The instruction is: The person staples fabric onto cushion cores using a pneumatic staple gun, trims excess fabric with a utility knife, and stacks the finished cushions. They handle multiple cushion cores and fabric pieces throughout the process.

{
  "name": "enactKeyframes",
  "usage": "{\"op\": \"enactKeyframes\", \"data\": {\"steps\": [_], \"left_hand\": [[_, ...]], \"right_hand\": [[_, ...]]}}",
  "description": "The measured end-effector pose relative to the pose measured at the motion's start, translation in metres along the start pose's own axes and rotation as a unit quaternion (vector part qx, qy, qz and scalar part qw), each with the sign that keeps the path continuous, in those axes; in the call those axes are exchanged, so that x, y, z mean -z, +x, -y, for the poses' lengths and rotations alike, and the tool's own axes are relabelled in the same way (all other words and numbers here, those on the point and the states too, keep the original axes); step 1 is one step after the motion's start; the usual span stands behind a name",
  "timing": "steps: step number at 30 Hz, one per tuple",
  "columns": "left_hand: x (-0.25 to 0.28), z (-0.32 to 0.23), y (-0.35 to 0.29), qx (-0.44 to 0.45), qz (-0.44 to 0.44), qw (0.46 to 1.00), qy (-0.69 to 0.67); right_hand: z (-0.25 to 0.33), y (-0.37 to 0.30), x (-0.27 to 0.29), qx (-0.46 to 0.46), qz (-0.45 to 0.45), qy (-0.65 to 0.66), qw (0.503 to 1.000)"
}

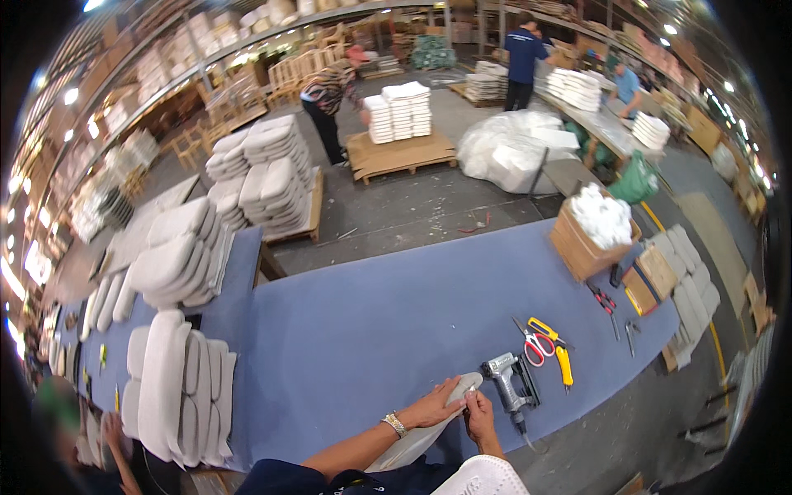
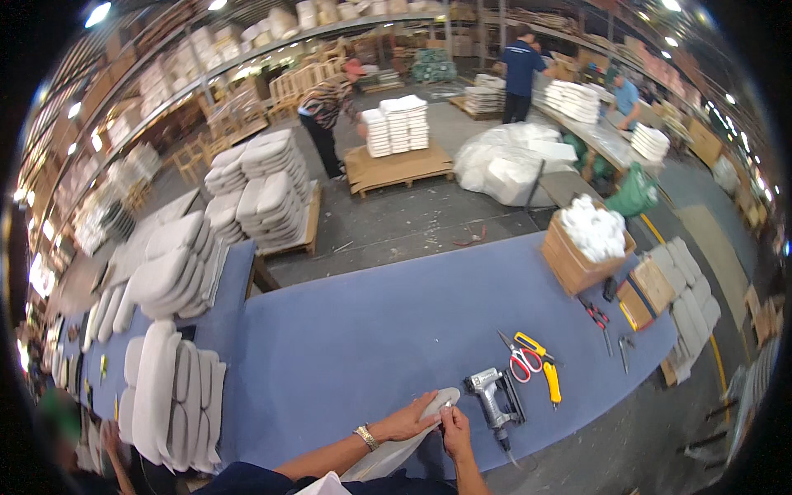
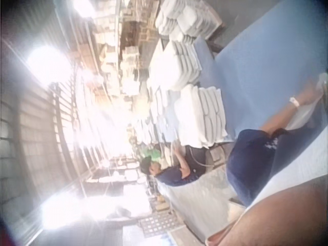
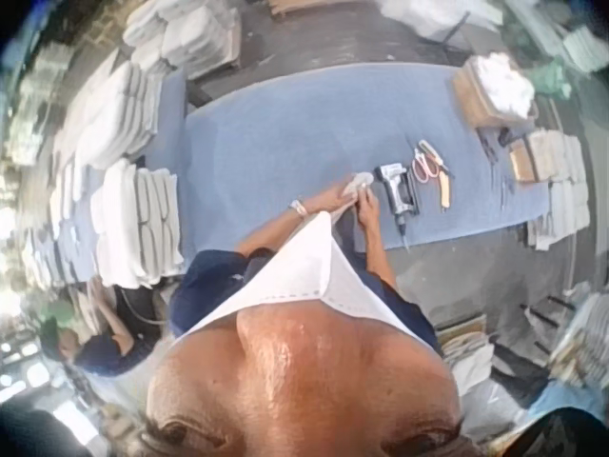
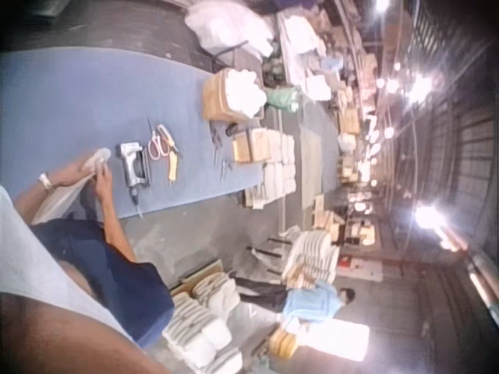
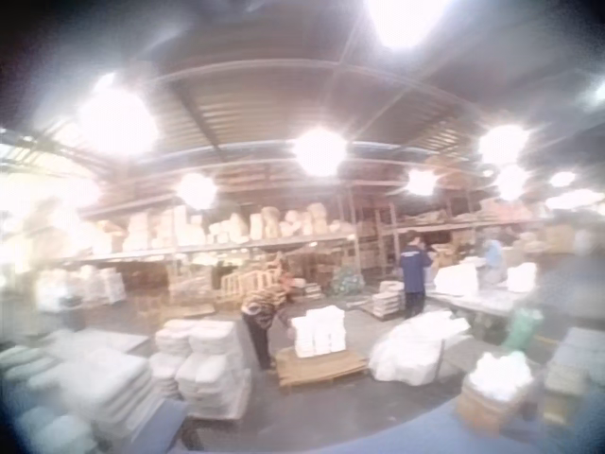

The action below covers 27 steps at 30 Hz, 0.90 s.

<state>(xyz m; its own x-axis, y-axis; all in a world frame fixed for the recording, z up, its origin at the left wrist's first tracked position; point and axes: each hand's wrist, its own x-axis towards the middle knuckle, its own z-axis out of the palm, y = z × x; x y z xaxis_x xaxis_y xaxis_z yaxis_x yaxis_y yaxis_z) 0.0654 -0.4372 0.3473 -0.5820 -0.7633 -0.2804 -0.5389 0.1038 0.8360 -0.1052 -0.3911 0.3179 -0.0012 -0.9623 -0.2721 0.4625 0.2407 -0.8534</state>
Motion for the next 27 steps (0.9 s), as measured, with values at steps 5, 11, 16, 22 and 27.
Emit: {"op": "enactKeyframes", "data": {"steps": [5,11,16,22,27], "left_hand": [[0.001,-0.036,-0.006,0.058,-0.010,0.996,0.062],[-0.016,-0.047,-0.018,0.117,-0.041,0.984,0.125],[-0.017,-0.048,-0.012,0.103,-0.062,0.984,0.132],[-0.020,-0.046,-0.015,0.079,-0.105,0.979,0.157],[-0.023,-0.048,-0.013,0.061,-0.127,0.977,0.161]], "right_hand": [[0.008,0.008,0.031,-0.031,0.062,0.022,0.997],[0.037,0.025,0.073,-0.054,0.076,-0.231,0.969],[0.027,0.041,0.108,0.102,-0.139,-0.537,0.826],[-0.014,0.049,0.086,0.120,-0.141,-0.685,0.705],[-0.015,0.051,0.078,0.123,-0.291,-0.698,0.643]]}}
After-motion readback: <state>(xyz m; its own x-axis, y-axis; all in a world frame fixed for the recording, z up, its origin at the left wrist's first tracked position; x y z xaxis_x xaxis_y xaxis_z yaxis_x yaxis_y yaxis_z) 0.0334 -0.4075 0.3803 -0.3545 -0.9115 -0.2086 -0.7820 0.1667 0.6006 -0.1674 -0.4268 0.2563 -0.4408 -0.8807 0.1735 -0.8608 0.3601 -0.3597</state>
